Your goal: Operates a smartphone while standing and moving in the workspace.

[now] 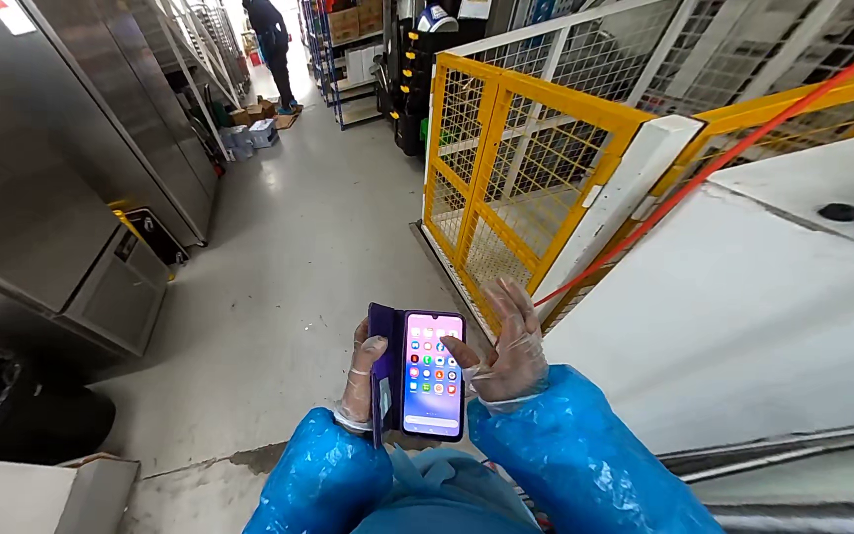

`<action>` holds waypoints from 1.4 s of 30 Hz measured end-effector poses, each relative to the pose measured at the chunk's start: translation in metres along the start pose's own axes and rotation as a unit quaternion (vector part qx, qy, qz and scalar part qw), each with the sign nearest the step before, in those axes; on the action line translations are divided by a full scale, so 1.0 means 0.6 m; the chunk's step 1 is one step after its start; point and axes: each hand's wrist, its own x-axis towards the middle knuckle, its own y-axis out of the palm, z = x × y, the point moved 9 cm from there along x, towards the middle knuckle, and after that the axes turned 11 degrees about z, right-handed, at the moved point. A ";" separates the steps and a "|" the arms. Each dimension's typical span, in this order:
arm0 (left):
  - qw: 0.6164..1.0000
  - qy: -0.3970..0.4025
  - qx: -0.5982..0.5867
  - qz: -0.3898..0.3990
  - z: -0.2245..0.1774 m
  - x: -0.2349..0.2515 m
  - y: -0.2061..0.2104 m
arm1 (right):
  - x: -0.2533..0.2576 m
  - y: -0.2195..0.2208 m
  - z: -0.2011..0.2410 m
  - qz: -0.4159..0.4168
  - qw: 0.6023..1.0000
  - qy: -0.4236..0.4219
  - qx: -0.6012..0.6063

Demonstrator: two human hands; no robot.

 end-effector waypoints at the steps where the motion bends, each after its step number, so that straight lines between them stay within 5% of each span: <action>1: 1.000 0.000 -0.003 0.004 0.001 0.000 0.000 | 0.005 -0.003 -0.001 -0.004 1.000 -0.001 0.004; 42: 1.000 0.005 -0.027 0.013 -0.008 0.005 -0.015 | -0.033 0.012 0.003 0.008 1.000 0.010 0.003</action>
